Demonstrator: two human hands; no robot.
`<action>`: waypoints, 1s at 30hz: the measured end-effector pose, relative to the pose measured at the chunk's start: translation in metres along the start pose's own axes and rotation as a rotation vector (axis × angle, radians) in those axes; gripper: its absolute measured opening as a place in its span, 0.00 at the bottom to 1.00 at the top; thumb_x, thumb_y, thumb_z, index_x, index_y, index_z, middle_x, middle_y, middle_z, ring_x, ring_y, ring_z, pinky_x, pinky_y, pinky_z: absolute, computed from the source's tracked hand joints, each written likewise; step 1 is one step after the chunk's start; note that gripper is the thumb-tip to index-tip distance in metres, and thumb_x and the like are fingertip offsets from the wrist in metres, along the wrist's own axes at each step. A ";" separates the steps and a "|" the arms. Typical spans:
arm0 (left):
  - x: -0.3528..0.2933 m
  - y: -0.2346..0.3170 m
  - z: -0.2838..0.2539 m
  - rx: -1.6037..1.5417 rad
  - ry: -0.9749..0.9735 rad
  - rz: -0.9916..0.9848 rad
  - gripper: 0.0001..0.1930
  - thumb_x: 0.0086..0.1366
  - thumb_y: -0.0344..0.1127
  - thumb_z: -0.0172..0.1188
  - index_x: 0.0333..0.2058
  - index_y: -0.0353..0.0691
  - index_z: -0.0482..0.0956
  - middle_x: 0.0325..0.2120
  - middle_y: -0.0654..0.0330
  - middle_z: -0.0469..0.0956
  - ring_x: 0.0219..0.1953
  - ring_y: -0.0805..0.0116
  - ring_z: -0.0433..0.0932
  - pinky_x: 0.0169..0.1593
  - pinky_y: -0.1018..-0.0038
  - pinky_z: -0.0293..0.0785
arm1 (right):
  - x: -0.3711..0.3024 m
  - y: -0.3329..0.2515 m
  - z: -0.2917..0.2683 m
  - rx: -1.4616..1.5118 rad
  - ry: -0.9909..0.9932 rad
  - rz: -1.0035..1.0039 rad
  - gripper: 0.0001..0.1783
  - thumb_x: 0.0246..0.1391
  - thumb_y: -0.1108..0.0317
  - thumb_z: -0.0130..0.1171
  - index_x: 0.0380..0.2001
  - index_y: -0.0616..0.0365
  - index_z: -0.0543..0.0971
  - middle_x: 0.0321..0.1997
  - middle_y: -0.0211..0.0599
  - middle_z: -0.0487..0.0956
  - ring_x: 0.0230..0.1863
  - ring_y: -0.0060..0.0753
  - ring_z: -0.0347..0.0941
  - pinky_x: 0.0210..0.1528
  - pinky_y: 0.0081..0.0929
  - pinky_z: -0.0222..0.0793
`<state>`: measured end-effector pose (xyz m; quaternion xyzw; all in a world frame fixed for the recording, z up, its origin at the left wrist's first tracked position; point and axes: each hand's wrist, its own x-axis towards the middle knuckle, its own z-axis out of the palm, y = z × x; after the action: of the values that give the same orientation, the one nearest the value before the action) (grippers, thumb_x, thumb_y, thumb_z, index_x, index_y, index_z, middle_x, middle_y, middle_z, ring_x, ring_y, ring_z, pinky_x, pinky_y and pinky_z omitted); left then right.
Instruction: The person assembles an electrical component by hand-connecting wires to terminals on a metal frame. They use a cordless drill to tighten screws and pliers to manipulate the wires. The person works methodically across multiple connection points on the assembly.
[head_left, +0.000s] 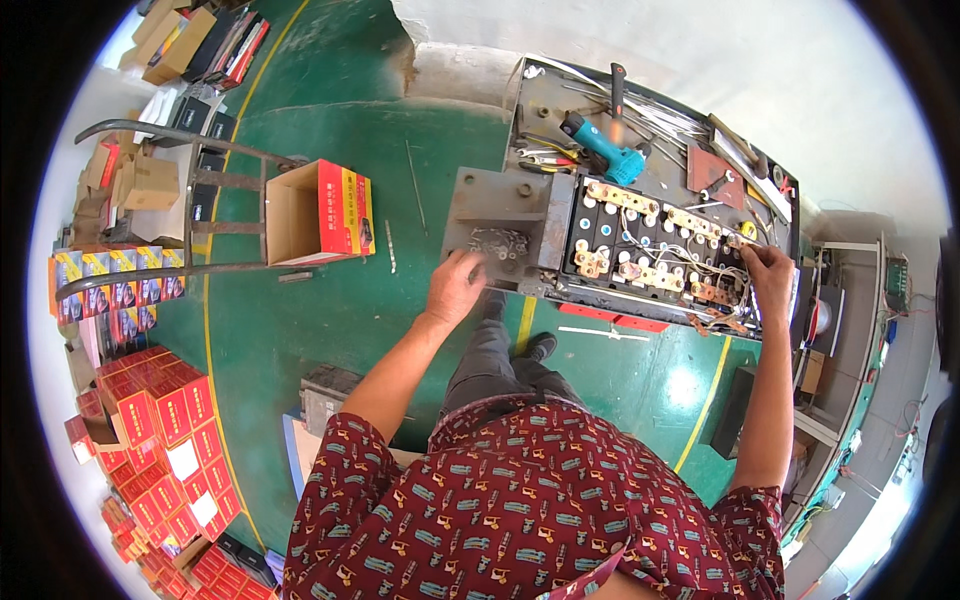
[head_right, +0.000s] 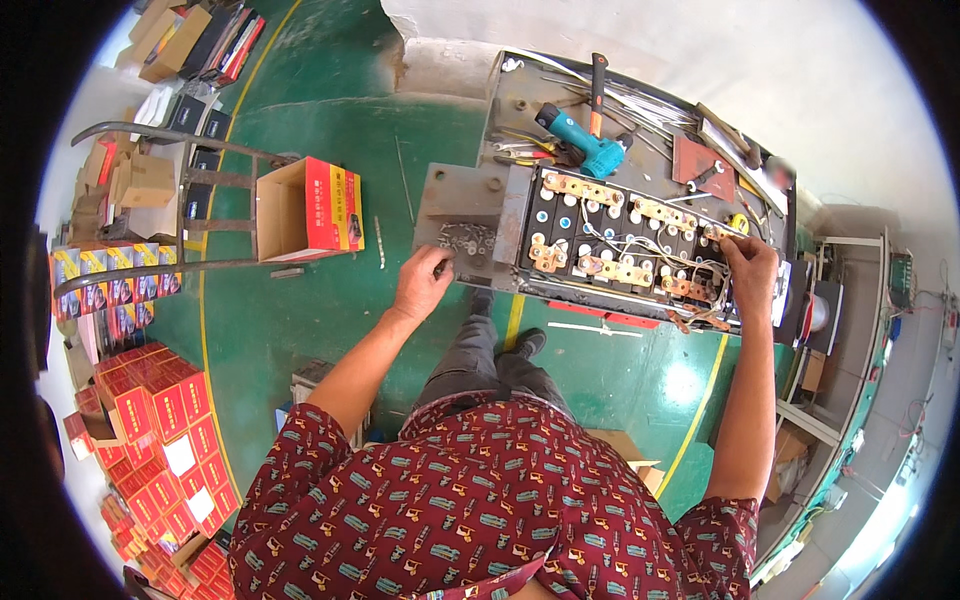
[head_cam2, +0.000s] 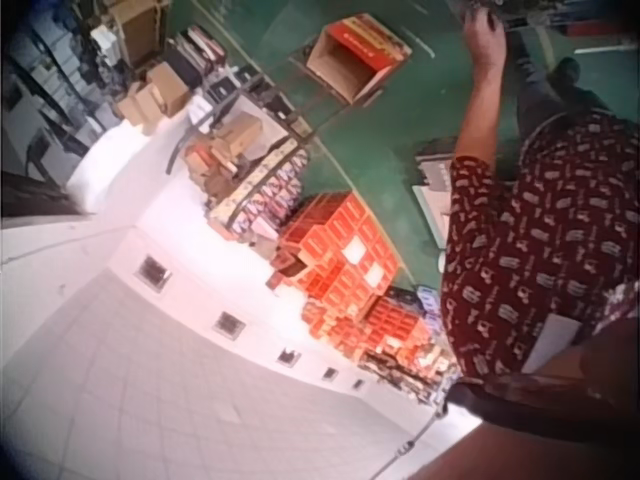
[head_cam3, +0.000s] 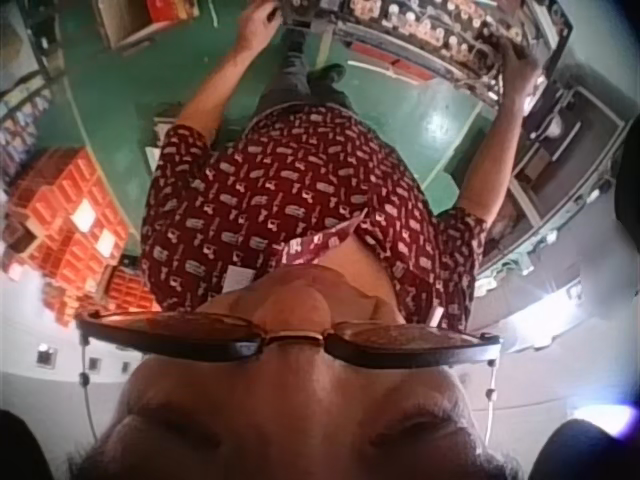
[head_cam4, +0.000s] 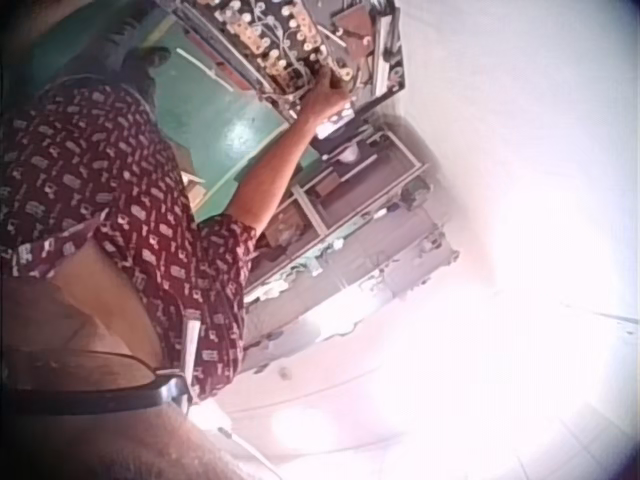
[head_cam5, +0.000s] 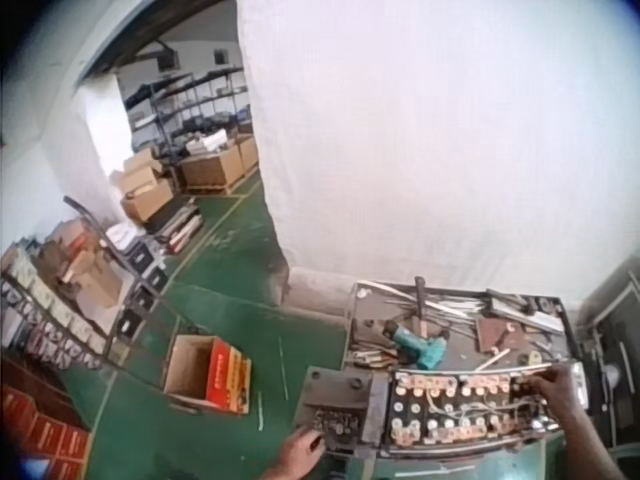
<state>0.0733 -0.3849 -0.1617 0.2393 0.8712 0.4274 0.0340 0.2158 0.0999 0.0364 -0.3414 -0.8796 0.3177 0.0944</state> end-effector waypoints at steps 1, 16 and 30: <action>0.001 0.003 0.003 0.010 -0.005 -0.002 0.10 0.60 0.24 0.67 0.41 0.39 0.83 0.35 0.52 0.81 0.33 0.52 0.83 0.38 0.63 0.80 | 0.000 0.002 0.000 0.004 0.004 -0.004 0.15 0.60 0.66 0.70 0.39 0.72 0.87 0.31 0.38 0.86 0.31 0.21 0.77 0.37 0.25 0.73; 0.034 0.010 0.024 0.362 -0.213 0.130 0.08 0.62 0.33 0.63 0.40 0.43 0.80 0.36 0.51 0.78 0.41 0.44 0.82 0.40 0.51 0.81 | 0.010 0.034 0.009 0.042 0.047 -0.001 0.15 0.57 0.65 0.72 0.39 0.69 0.88 0.32 0.44 0.88 0.33 0.28 0.82 0.42 0.31 0.77; 0.046 0.049 -0.053 -0.117 0.019 0.175 0.04 0.69 0.27 0.61 0.39 0.35 0.75 0.33 0.55 0.73 0.34 0.60 0.74 0.40 0.66 0.73 | -0.003 0.026 0.028 -0.072 0.190 0.093 0.15 0.54 0.57 0.72 0.35 0.58 0.89 0.34 0.50 0.87 0.38 0.51 0.85 0.43 0.43 0.79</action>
<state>0.0376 -0.3767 -0.0841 0.3082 0.8208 0.4810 0.0023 0.2213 0.0983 -0.0016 -0.4137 -0.8606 0.2560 0.1503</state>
